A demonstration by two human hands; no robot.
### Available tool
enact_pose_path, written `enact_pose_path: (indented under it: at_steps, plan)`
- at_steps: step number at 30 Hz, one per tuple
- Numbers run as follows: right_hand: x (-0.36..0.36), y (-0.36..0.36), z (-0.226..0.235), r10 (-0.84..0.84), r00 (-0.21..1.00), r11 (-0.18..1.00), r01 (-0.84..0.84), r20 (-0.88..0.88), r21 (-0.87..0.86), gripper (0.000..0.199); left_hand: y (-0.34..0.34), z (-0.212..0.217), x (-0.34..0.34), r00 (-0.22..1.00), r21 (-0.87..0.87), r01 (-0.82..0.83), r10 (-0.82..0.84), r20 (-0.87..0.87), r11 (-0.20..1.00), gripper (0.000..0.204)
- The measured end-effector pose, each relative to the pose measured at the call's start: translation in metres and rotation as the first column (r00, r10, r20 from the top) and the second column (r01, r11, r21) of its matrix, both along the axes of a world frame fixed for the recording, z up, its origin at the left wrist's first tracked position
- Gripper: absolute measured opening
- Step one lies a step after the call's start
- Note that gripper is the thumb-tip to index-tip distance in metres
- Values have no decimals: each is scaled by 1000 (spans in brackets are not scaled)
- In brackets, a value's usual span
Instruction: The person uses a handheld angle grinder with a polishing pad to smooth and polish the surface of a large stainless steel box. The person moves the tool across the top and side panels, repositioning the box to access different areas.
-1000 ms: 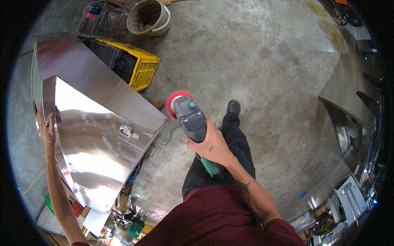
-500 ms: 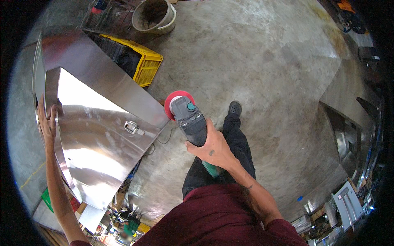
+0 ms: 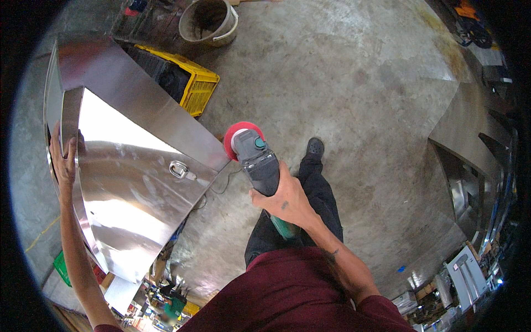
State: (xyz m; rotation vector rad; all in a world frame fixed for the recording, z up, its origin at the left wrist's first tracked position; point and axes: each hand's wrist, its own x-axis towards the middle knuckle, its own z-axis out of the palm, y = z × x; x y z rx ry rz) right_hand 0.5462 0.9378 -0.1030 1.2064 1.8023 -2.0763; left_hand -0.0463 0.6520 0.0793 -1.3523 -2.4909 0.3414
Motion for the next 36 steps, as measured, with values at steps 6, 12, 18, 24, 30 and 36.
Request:
enact_pose_path:
  at_steps: [6, 12, 18, 24, 30, 36]
  plan:
    - [1, -2, -4, 3, 1000, 1000, -4, 15, 26, 80, 2, 1, 0, 999, 12, 37, -38, 38, 999, 78]
    - [7, -7, 27, -35, 996, 999, 37, -81, 31, 82, 0, 2, 0, 1000, -19, 13, -13, 20, 1000, 79]
    - [5, -8, 6, -7, 998, 999, 5, 57, 46, 81, 5, 2, 0, 999, -10, -18, 18, 29, 1000, 82]
    - [4, -8, 7, -26, 1000, 999, 26, 6, 43, 80, -2, -2, 0, 999, 23, -21, 20, 50, 1000, 81]
    - [13, -10, 45, -47, 995, 999, 49, -94, 21, 81, -2, 1, 0, 998, 10, -9, 8, 62, 1000, 80]
    - [2, -1, 30, 6, 998, 1000, -6, 63, 5, 83, 4, 2, 0, 998, 14, 21, -21, 54, 1000, 80]
